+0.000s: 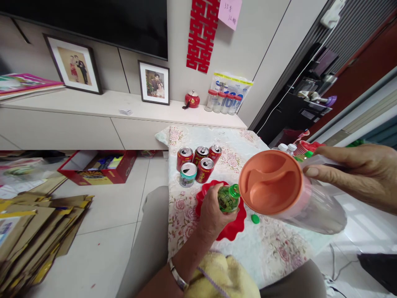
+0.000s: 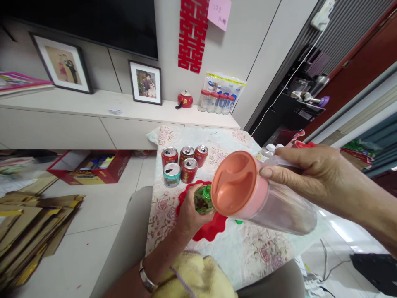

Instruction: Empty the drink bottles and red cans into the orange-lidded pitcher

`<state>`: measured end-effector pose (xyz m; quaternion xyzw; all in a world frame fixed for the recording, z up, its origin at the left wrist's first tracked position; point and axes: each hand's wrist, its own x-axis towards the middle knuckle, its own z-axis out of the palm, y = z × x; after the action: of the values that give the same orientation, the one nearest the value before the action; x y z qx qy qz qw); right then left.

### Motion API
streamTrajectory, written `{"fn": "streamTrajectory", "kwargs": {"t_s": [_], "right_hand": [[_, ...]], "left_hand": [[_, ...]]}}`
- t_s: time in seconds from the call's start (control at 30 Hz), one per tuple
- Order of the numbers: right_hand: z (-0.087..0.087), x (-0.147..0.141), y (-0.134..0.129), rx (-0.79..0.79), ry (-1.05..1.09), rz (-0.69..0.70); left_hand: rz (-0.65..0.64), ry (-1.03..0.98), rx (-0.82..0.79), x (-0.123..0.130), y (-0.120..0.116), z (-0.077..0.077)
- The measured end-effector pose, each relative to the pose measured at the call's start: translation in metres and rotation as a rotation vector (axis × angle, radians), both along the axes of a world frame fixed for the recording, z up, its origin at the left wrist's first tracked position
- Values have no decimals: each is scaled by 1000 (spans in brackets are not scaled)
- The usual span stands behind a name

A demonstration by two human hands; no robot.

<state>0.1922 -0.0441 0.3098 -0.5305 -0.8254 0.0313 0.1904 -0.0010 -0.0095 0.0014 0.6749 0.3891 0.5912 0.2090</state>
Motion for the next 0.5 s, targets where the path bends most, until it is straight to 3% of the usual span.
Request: {"fn": "streamTrajectory", "kwargs": {"t_s": [0.5], "right_hand": [[0,1,0,14,-24,32]], "left_hand": [[10,-16,-9,2,0,-2]]}}
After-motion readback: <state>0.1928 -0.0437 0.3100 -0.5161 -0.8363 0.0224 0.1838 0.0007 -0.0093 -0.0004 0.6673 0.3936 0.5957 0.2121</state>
